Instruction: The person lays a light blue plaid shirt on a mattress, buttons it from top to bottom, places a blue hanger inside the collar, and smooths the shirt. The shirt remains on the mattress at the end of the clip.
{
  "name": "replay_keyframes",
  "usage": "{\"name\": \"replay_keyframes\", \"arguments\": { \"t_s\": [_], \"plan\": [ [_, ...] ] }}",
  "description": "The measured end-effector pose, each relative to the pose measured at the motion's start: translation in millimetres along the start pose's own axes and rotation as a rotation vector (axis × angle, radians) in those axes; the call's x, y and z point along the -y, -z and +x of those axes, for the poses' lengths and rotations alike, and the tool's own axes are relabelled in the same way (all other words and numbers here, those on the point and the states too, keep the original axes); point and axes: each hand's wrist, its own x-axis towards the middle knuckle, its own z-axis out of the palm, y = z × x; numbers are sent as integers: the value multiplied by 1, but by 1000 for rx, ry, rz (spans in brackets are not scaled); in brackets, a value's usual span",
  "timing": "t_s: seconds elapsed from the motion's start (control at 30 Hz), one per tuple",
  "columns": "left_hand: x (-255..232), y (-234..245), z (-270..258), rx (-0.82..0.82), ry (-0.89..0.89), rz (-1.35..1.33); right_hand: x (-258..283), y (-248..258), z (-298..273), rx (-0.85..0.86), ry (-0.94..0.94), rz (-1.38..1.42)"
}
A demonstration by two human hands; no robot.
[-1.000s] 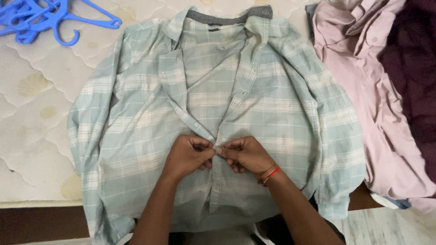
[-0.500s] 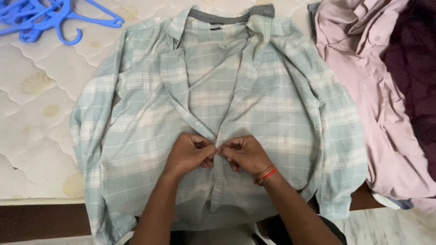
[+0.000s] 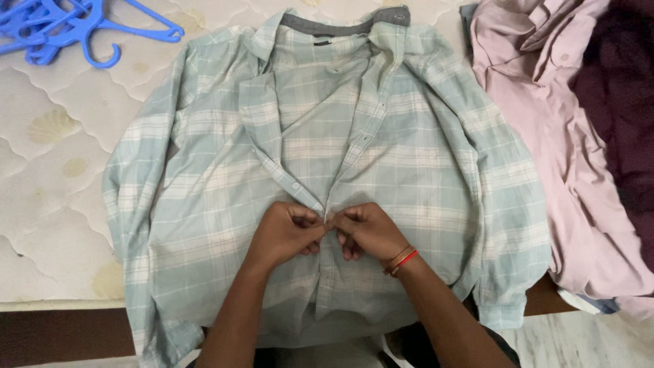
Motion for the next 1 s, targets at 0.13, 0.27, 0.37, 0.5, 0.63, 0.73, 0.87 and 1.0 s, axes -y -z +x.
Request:
{"name": "replay_keyframes", "arguments": {
  "t_s": [0.13, 0.27, 0.37, 0.5, 0.63, 0.73, 0.87, 1.0],
  "plan": [
    [2, 2, -1, 30, -27, 15, -1, -3, 3, -35, -10, -48],
    [4, 7, -1, 84, -92, -56, -10, 1, 10, -6, 23, 26],
    [-3, 8, -4, -31, -17, -98, -12, 1, 10, -5, 13, 72],
    [-16, -3, -6, -242, 15, 27, -10, 1, 7, -33, -10, 91],
    [-16, -10, -7, -347, -131, 175, -7, 3, 5, -23, -17, 64],
    [-12, -7, -5, -354, -115, 29, -6, 4, 5, -21, -66, 87],
    [1, 6, 0, -429, -114, -250, -4, 10, 6, -45, -58, 36],
    [16, 21, 6, -677, -253, -511, -4, 18, 7, -129, 20, -19]
  ]
}}
